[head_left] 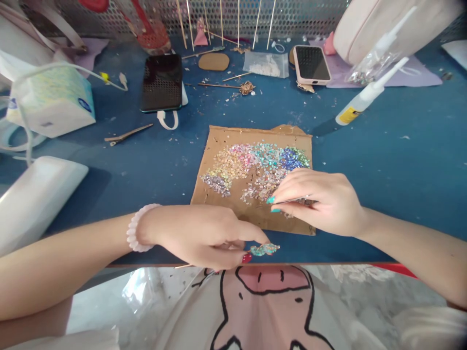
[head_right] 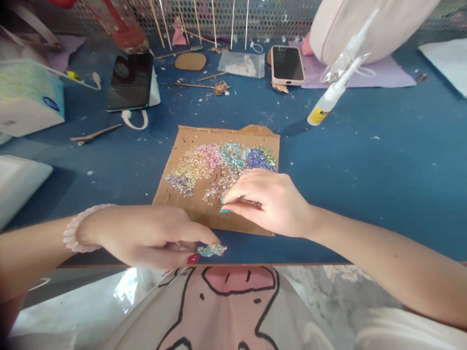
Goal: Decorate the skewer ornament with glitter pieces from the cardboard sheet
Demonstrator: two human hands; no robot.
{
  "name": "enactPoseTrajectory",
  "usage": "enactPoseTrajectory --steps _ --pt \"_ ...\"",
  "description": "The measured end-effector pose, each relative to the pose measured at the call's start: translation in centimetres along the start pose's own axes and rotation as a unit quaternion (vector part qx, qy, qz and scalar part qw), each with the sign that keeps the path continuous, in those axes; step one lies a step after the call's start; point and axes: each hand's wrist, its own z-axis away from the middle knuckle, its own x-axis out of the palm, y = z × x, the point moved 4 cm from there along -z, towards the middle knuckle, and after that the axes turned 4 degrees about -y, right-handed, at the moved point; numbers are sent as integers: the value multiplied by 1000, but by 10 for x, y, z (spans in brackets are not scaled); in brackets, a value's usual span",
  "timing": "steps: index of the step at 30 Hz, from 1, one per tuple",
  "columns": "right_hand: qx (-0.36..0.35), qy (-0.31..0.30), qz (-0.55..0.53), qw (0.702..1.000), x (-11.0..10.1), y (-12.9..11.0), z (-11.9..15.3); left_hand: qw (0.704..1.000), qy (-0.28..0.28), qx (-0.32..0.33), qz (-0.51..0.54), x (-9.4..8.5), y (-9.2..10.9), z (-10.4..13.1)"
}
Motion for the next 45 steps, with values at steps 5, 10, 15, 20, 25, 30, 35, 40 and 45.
enactPoseTrajectory --steps 5,10,15,20,25,30,35,40,45 --pt "8 -2 -3 1000 0 1 0 1000 -7 0 5 0 -1 0" --pt "11 0 -8 1000 0 2 0 1000 -4 -3 -1 -1 0 0" --pt "13 -7 -17 1000 0 2 1 1000 -5 -2 3 -1 0 0" --pt "13 -9 -15 1000 0 2 2 1000 -12 -11 17 0 -2 0" --pt "6 -8 -12 1000 0 2 1 985 7 -23 169 -6 -5 7" --pt "5 -12 -13 1000 0 1 2 953 70 -94 280 -29 -16 24" --pt "5 -5 -29 1000 0 2 4 950 -20 -165 263 -32 -23 29" --pt "-1 2 -39 999 -3 0 3 954 -54 -189 225 -27 -22 25" --pt "-6 23 -25 999 -9 -3 4 957 -63 -189 211 -27 -17 22"
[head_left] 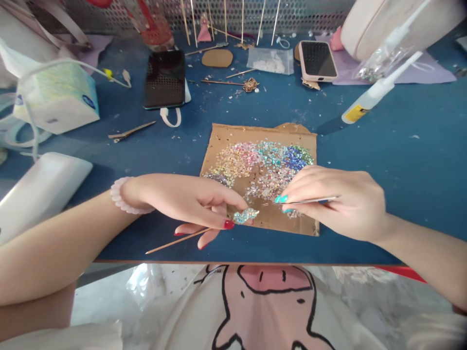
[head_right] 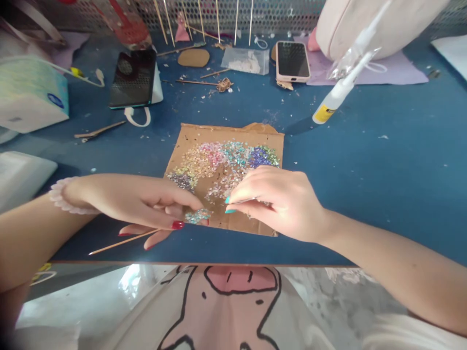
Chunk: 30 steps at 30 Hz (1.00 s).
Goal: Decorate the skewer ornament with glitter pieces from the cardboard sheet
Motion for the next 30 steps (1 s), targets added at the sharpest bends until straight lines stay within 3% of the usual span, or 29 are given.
enactPoseTrajectory --steps 6,18,30 --pt "-5 12 -12 1000 -1 -7 -1 1000 -1 8 -21 -1 3 -2" --pt "-16 -35 -4 999 7 -20 -3 999 9 -8 -46 -2 5 -1" --pt "-10 6 -7 1000 13 -18 2 999 10 -13 -46 -2 5 0"
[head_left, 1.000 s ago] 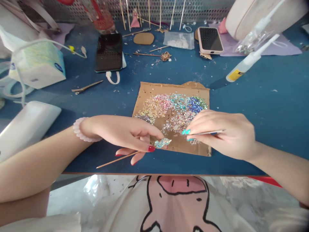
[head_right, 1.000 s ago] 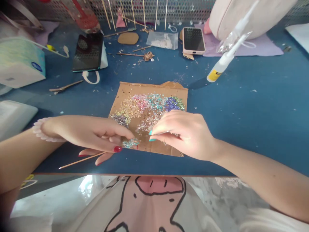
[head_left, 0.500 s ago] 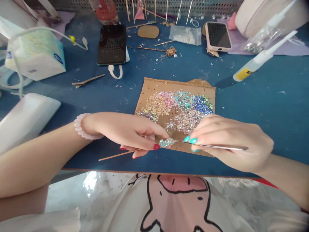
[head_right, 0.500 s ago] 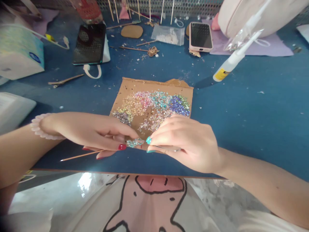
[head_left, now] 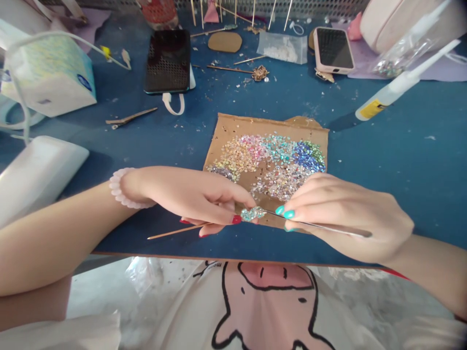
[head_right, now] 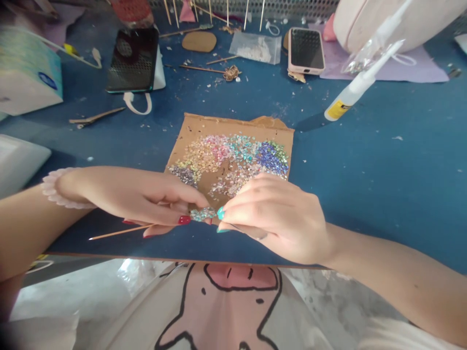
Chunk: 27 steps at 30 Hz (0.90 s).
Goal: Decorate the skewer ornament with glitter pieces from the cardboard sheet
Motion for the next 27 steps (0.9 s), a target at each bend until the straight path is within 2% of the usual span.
enactPoseTrajectory --steps 7,20,27 --pt "-20 13 14 1000 -1 -3 1 1000 3 -1 4 0 0 -1" --pt "-2 19 5 1000 -1 -1 0 1000 19 12 4 4 4 3" --pt "-3 25 6 1000 -1 -2 0 1000 -7 14 23 1 1 -3"
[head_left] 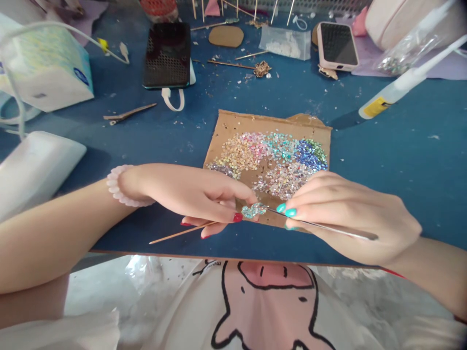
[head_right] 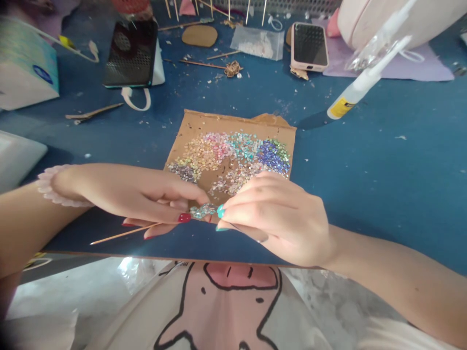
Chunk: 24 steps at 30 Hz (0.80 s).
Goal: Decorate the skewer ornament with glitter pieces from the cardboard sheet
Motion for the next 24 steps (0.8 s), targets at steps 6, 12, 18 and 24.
enactPoseTrajectory --steps 6,12,18,24 --pt "0 -15 17 1000 0 0 -1 1000 -1 7 -8 0 0 1" --pt "0 -20 14 1000 0 0 -2 1000 0 6 -14 0 0 1" --pt "1 -16 11 1000 0 0 1 1000 -2 10 -12 0 -1 1" --pt "-9 -33 17 999 -3 -2 -4 1000 0 7 -13 0 1 1"
